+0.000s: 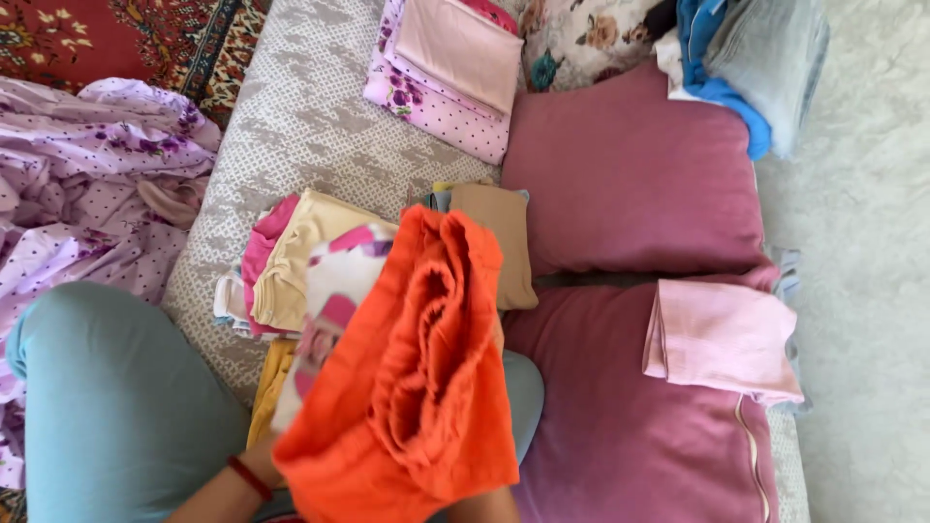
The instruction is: Folding various pieces of baby clothing on a bed.
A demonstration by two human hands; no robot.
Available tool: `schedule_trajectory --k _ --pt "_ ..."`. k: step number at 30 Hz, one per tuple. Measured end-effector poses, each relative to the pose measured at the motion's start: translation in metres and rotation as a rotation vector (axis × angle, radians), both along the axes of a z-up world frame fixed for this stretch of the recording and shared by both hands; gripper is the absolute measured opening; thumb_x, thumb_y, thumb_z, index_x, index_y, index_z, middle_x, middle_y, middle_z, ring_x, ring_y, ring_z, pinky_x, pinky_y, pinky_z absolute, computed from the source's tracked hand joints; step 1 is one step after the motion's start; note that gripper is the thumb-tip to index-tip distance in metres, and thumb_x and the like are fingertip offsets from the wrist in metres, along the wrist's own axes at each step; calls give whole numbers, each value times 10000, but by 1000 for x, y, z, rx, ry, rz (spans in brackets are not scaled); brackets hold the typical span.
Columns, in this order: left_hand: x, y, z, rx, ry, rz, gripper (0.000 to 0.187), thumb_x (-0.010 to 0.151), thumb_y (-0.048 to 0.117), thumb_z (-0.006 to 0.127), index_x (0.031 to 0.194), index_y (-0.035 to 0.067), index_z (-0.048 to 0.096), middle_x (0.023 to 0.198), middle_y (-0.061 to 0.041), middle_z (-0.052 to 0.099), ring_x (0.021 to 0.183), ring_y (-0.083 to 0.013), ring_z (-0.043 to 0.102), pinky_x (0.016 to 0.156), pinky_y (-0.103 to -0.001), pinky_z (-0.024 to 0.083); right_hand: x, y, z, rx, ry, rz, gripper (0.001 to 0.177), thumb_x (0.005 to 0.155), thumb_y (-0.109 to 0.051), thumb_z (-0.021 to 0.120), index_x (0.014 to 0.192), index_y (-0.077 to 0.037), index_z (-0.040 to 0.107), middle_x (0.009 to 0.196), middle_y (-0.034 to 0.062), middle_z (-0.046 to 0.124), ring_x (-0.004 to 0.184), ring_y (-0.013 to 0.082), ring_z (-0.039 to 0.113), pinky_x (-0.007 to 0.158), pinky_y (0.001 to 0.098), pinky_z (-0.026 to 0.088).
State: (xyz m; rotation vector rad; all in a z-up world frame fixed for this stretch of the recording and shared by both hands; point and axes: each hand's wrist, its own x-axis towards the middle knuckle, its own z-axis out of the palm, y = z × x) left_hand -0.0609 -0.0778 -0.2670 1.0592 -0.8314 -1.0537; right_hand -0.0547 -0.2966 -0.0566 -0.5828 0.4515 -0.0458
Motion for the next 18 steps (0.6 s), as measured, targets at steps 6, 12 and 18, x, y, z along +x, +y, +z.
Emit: schedule_trajectory --k 6,12,18 --pt "109 53 6 -667 1108 122 901 1015 794 480 1361 -37 523 1127 -209 711 980 -313 732 875 -477 585 -9 -12 -39 114 65 135 596 876 -98 682 1436 31 521 1346 175 650 1201 323 654 1088 464 515" --pt "167 73 159 12 909 522 590 888 436 560 1351 70 561 1116 -170 737 914 -281 759 779 -443 630 31 -16 -22 -157 33 139 665 847 -47 748 1457 42 499 1391 173 624 1251 307 635 1098 448 505" --pt "215 57 95 139 390 760 508 1023 206 752 1442 -21 576 1102 -183 675 843 -228 631 658 -367 487 98 -29 -87 -670 130 36 704 847 -239 810 1403 57 494 1320 157 620 1176 296 629 1007 455 533"
